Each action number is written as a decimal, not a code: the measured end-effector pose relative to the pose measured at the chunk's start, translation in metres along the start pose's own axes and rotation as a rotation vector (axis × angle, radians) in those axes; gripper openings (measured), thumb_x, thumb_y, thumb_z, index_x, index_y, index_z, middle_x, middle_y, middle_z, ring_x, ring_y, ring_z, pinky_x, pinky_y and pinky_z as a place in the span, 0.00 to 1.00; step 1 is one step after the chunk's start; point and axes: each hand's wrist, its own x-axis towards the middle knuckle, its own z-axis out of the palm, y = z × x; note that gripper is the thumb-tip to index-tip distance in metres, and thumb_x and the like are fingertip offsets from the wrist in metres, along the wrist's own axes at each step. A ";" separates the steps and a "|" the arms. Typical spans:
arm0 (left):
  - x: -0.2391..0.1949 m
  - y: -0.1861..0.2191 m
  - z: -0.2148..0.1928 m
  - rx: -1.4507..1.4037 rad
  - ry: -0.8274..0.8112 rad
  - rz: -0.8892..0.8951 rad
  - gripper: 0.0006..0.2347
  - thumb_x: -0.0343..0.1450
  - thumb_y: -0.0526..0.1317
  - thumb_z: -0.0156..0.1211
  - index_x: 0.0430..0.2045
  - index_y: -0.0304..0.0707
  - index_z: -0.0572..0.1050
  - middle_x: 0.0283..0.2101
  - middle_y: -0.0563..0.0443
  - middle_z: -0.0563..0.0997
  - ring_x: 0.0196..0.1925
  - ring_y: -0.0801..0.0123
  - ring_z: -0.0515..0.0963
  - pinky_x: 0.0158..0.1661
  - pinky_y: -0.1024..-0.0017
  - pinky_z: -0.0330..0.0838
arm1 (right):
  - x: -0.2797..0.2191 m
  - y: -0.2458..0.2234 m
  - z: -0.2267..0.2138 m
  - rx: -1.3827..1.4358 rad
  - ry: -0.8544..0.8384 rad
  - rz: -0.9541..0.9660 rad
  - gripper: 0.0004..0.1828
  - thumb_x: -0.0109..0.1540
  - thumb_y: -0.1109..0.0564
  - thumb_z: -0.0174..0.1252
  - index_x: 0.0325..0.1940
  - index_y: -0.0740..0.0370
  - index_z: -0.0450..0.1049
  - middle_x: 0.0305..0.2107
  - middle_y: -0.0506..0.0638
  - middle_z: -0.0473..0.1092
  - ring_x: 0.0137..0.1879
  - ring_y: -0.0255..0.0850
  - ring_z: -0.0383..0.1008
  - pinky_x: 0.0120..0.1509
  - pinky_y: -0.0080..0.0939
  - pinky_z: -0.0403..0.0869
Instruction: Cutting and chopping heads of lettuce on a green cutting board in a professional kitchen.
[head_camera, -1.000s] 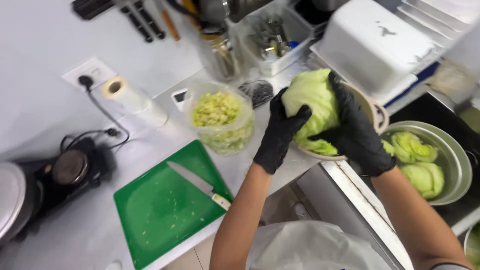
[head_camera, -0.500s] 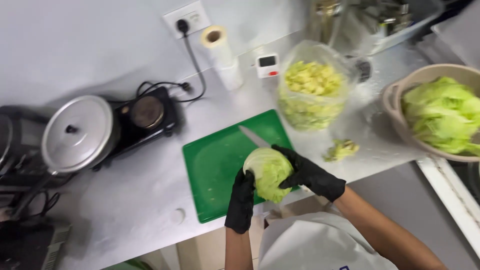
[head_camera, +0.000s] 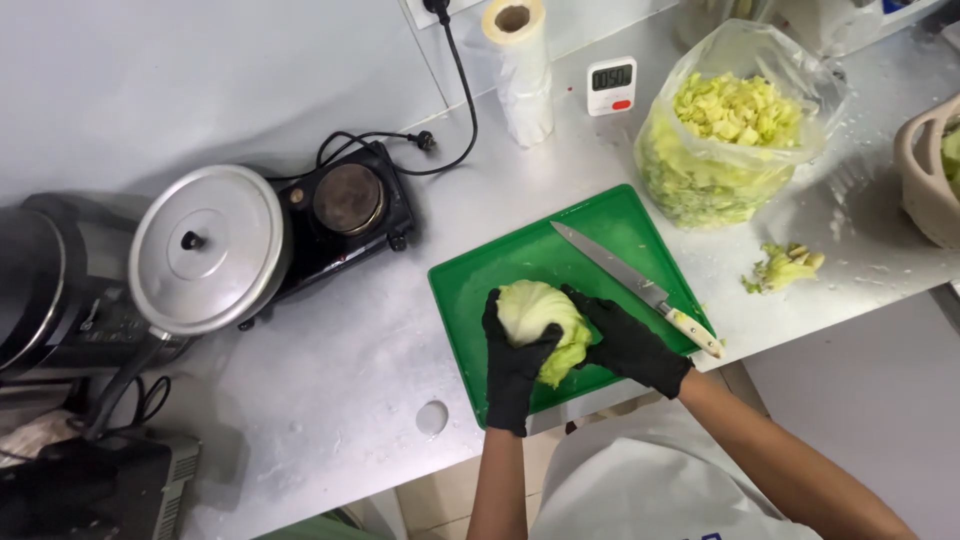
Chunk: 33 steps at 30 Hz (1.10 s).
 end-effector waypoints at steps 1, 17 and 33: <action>0.002 0.008 0.006 -0.005 -0.003 -0.004 0.40 0.60 0.42 0.75 0.68 0.41 0.59 0.60 0.44 0.73 0.60 0.56 0.75 0.56 0.62 0.74 | -0.001 0.004 -0.002 -0.004 -0.001 0.005 0.54 0.54 0.54 0.71 0.79 0.55 0.49 0.67 0.61 0.60 0.70 0.57 0.61 0.68 0.54 0.66; -0.016 0.037 0.031 0.415 0.193 0.124 0.37 0.61 0.54 0.76 0.59 0.29 0.68 0.54 0.37 0.78 0.55 0.49 0.80 0.55 0.61 0.75 | -0.064 0.067 -0.046 -0.885 0.127 0.159 0.25 0.60 0.48 0.61 0.62 0.52 0.74 0.32 0.56 0.71 0.41 0.55 0.72 0.40 0.56 0.71; -0.034 -0.041 0.017 0.442 0.107 0.542 0.34 0.60 0.46 0.83 0.59 0.44 0.70 0.68 0.39 0.68 0.69 0.49 0.72 0.63 0.58 0.75 | -0.086 0.023 -0.074 -0.240 0.214 0.213 0.21 0.61 0.52 0.58 0.58 0.55 0.71 0.38 0.58 0.78 0.41 0.58 0.79 0.39 0.54 0.77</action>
